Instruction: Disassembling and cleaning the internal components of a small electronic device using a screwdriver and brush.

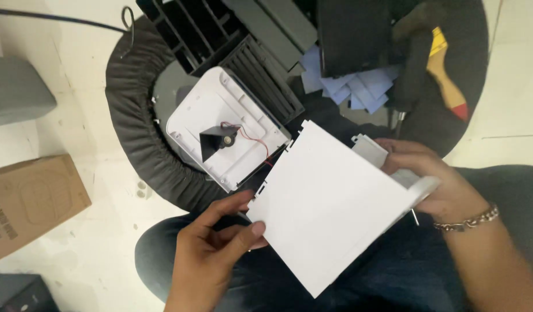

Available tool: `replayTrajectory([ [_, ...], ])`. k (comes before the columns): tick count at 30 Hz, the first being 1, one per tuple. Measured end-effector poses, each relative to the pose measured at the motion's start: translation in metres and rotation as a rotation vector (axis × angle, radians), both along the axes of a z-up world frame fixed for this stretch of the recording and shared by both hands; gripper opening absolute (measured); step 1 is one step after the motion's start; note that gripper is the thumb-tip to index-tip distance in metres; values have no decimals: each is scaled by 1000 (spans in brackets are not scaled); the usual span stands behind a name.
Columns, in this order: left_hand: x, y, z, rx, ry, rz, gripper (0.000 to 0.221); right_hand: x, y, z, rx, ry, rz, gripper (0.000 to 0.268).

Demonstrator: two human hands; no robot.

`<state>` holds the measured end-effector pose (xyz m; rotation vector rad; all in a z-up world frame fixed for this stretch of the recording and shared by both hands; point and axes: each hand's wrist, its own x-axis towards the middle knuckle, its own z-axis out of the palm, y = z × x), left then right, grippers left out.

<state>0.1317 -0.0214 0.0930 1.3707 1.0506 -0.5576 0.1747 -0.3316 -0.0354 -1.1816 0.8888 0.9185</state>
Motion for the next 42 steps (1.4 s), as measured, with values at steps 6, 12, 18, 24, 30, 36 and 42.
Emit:
replayTrajectory([
  [6,66,-10,17,-138,170,64,55,-16,7,-44,14,-73,2,55],
  [12,86,3,17,-147,192,15,55,-54,-13,-90,26,-106,-7,55],
  [18,92,12,14,-137,101,-204,62,-76,-39,-127,45,-165,-4,57],
  [24,94,18,-5,-259,-15,-111,61,-104,-63,-114,58,-198,-10,58],
  [30,86,18,3,-112,82,-172,57,-103,-62,-82,83,-223,-33,60],
  [36,24,36,-23,-259,-213,-129,59,-55,-23,-15,116,-251,-64,62],
  [42,-58,35,-36,11,-371,-70,41,-20,36,75,-293,-15,179,64],
])
